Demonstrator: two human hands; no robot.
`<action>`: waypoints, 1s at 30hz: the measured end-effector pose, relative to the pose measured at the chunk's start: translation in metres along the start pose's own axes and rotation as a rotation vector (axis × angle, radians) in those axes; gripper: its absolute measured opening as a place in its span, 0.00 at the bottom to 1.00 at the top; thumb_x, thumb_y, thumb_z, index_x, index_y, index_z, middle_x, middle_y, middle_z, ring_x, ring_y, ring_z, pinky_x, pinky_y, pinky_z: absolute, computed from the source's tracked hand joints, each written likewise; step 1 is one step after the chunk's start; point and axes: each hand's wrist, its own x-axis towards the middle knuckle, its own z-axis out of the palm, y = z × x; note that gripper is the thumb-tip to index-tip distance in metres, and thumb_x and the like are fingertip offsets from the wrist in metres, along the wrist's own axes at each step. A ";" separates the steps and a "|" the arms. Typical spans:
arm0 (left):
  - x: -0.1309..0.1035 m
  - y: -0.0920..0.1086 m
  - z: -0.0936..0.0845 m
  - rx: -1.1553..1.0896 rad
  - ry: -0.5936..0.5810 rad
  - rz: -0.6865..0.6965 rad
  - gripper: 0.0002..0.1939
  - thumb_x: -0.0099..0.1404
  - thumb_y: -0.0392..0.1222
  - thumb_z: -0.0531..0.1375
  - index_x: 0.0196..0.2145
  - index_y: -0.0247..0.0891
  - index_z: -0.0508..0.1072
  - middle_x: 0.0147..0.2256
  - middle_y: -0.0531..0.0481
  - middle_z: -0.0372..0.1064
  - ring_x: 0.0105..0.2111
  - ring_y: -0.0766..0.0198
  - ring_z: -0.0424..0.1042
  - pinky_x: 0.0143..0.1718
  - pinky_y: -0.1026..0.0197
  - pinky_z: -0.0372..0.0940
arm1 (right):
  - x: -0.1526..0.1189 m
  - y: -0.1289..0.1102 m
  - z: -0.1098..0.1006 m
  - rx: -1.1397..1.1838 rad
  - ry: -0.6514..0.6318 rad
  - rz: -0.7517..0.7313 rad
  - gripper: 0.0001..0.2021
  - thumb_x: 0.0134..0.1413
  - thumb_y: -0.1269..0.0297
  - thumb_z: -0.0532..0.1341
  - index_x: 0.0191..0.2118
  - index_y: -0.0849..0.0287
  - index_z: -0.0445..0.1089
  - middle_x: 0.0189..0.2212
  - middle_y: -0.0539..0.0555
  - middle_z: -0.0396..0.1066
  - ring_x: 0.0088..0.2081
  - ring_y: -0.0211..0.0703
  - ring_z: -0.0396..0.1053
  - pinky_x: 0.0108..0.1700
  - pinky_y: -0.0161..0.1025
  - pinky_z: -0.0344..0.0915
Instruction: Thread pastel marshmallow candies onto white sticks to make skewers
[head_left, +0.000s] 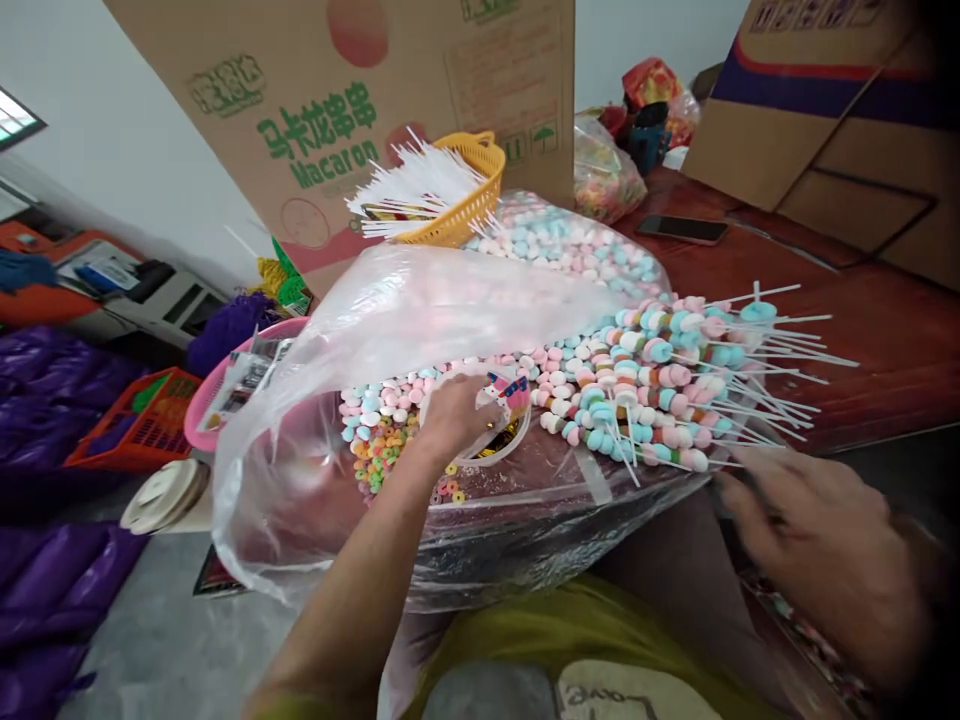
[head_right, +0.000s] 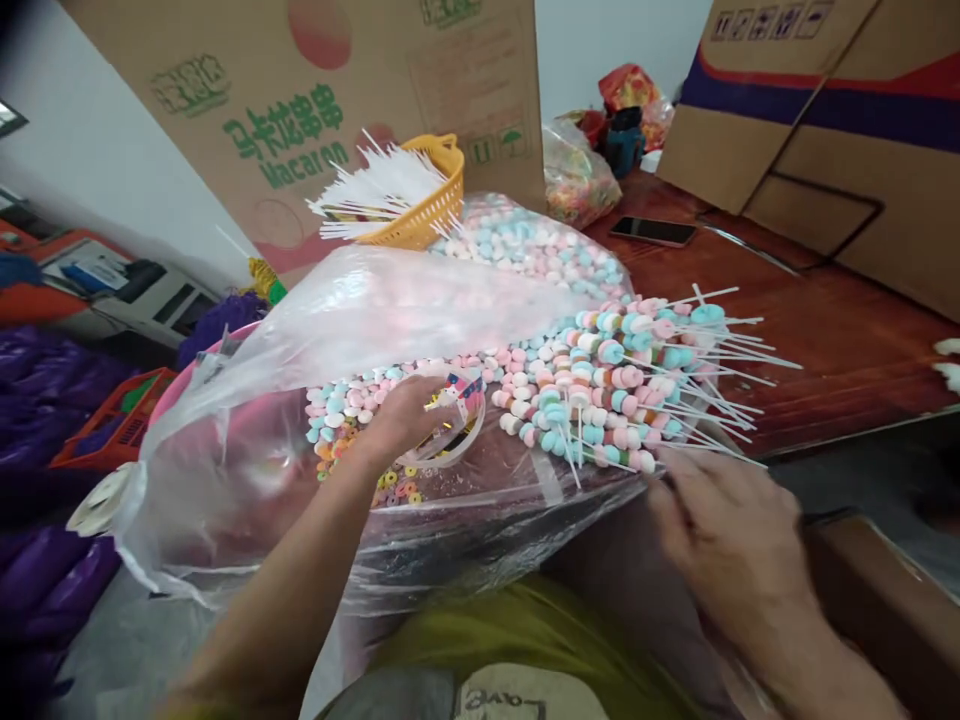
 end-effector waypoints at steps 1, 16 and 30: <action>0.010 0.002 0.003 -0.009 -0.011 0.022 0.21 0.56 0.47 0.59 0.47 0.40 0.71 0.46 0.42 0.67 0.48 0.50 0.64 0.48 0.54 0.57 | 0.014 -0.017 0.006 -0.045 0.022 -0.081 0.09 0.57 0.64 0.56 0.42 0.59 0.68 0.36 0.62 0.69 0.38 0.53 0.65 0.38 0.49 0.59; 0.033 -0.019 0.016 -0.069 -0.072 0.139 0.11 0.57 0.47 0.58 0.25 0.37 0.73 0.25 0.50 0.71 0.27 0.63 0.68 0.30 0.63 0.59 | 0.044 -0.072 0.021 0.240 0.003 -0.194 0.09 0.55 0.71 0.57 0.43 0.61 0.68 0.37 0.58 0.69 0.40 0.48 0.66 0.43 0.48 0.64; -0.006 0.019 -0.033 0.003 0.322 0.644 0.11 0.64 0.38 0.52 0.42 0.36 0.70 0.39 0.44 0.72 0.41 0.59 0.69 0.46 0.55 0.61 | 0.127 -0.101 0.062 0.189 -0.191 -0.152 0.12 0.59 0.67 0.50 0.31 0.62 0.69 0.27 0.57 0.69 0.34 0.47 0.65 0.39 0.43 0.58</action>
